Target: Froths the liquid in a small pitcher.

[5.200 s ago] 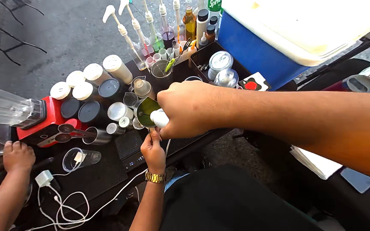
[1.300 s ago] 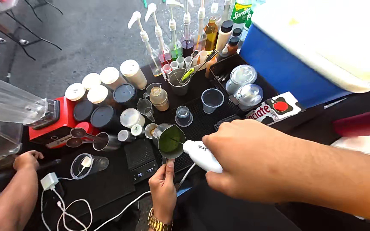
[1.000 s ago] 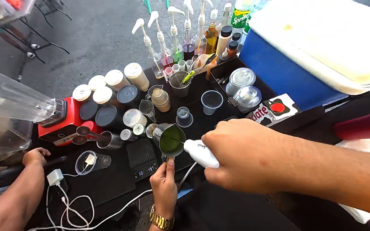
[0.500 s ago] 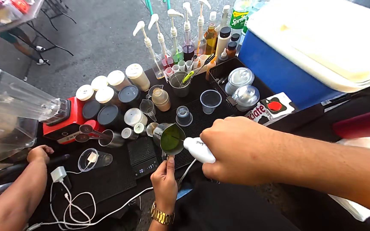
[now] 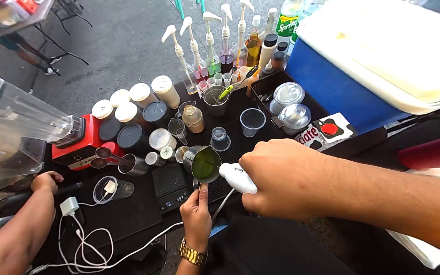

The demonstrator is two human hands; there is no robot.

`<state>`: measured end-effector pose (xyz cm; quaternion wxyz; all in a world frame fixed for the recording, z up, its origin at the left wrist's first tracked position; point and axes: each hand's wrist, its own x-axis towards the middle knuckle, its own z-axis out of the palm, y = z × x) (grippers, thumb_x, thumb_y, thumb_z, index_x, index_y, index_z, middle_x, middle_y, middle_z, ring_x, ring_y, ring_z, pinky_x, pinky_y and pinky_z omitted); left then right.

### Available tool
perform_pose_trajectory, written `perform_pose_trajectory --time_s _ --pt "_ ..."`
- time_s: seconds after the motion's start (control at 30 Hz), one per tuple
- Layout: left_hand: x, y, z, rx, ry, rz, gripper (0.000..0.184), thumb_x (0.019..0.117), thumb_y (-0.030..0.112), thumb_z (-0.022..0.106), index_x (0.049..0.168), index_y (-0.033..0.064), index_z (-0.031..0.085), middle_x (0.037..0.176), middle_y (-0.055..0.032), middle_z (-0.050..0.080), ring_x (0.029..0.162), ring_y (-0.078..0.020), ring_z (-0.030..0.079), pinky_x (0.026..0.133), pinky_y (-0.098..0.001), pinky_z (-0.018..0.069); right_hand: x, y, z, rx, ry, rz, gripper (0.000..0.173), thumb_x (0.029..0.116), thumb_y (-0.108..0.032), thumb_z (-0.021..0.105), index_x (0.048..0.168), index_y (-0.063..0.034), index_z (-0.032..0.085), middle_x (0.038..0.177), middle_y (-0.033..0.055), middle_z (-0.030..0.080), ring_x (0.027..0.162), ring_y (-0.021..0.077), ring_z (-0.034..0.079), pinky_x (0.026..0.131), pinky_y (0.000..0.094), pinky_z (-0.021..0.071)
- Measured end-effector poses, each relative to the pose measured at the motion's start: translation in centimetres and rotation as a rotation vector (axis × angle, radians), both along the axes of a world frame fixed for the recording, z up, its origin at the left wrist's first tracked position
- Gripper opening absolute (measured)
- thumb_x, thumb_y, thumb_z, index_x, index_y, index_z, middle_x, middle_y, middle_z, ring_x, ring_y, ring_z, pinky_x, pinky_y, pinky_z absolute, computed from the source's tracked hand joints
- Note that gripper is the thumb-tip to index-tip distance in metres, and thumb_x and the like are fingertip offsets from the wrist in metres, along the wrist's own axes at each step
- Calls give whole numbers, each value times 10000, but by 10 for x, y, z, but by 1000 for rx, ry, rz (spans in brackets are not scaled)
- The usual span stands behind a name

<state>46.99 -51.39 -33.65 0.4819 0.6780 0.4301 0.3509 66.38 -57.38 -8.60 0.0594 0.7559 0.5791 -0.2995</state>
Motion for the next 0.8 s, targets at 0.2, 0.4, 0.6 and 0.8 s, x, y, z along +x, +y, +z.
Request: perform_pose_trajectory --time_s 0.2,0.4,0.6,0.8 --pt "0 1 0 -6 19 14 279 1011 189 575 860 49 762 875 -37 782 824 -63 736 787 -246 596 -1 2 1 -14 -6 3 258 836 -382 723 697 -198 609 591 -45 529 541 122 538 481 348 386" --pt "0 0 0 -25 20 20 287 1017 193 566 858 50 758 908 -53 789 868 -87 749 819 -269 605 -1 2 0 -9 -14 15 253 827 -382 726 695 -203 606 584 -54 523 537 113 534 475 344 380" --pt "0 0 -1 -20 33 20 301 1019 219 562 871 48 760 915 -52 790 897 -101 756 843 -288 612 1 1 -1 5 -13 22 265 825 -391 727 685 -205 601 574 -54 509 527 117 521 476 347 373" --pt "3 -1 1 -15 31 24 297 1017 212 568 850 59 760 905 -37 790 837 -65 740 785 -251 595 1 -1 0 3 -12 12 255 825 -382 725 686 -204 607 580 -51 527 534 117 537 475 345 384"
